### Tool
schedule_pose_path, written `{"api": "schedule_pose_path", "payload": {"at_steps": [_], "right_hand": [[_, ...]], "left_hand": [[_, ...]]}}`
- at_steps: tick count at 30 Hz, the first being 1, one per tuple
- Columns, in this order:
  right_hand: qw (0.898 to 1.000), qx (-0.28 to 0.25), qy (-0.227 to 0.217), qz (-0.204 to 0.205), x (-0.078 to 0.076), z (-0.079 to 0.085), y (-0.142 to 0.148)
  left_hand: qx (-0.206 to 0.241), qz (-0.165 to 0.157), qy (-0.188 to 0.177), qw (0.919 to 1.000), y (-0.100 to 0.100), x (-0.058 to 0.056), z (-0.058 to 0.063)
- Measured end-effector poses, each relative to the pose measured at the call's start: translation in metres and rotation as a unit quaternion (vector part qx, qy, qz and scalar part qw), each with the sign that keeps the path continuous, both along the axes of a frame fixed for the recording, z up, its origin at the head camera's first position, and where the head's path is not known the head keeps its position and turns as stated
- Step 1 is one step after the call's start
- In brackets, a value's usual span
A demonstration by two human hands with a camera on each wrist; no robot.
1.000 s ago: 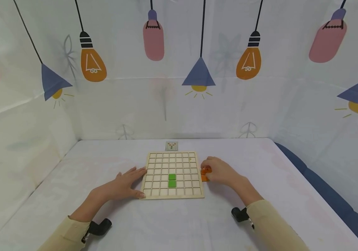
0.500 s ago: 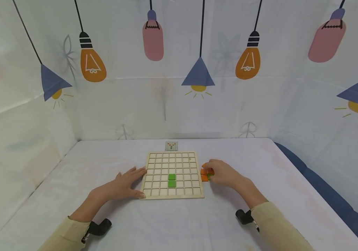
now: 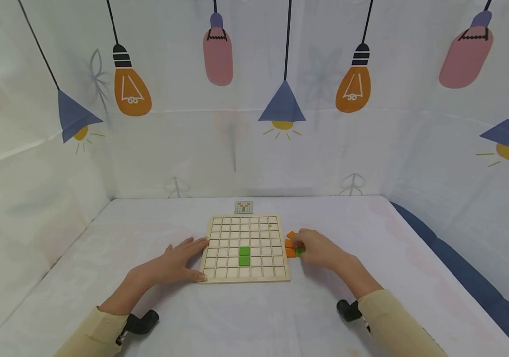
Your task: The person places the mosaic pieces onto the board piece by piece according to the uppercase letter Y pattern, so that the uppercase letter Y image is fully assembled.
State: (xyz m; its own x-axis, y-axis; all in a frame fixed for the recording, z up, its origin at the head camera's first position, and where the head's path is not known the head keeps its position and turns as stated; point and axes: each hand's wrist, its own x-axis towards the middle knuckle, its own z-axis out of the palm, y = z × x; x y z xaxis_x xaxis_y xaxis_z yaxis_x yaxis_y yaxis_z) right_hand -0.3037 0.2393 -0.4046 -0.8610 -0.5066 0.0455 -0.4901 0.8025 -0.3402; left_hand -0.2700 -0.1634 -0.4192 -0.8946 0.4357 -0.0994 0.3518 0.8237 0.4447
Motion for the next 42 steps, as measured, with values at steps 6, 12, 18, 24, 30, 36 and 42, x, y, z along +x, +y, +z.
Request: {"api": "schedule_pose_path", "payload": {"at_steps": [6,12,18,24,30,36,42], "right_hand": [[1.000,0.008,-0.016,-0.021,0.000,0.001,0.000],[0.999,0.014,-0.025,-0.029,-0.001,0.001,-0.001],[0.997,0.047,-0.042,-0.044,-0.001,0.004,-0.008],[0.996,0.069,-0.037,-0.037,-0.004,0.002,-0.010],[0.996,0.072,-0.038,-0.033,-0.005,0.004,-0.009],[0.996,0.072,-0.034,-0.033,-0.005,0.005,-0.009],[0.997,0.069,-0.035,-0.028,-0.006,0.005,-0.010]], "left_hand": [[-0.001,0.003,0.000,1.0000,0.001,0.000,0.000],[0.003,0.003,0.001,1.0000,0.001,0.001,0.001],[0.004,0.002,0.000,1.0000,-0.001,0.001,-0.001],[0.002,0.000,-0.002,1.0000,-0.001,0.000,-0.003],[0.001,0.000,0.002,1.0000,-0.001,-0.001,-0.003],[0.005,0.000,0.001,1.0000,-0.001,0.000,-0.002],[0.007,0.002,-0.003,1.0000,-0.001,0.000,-0.002]]}}
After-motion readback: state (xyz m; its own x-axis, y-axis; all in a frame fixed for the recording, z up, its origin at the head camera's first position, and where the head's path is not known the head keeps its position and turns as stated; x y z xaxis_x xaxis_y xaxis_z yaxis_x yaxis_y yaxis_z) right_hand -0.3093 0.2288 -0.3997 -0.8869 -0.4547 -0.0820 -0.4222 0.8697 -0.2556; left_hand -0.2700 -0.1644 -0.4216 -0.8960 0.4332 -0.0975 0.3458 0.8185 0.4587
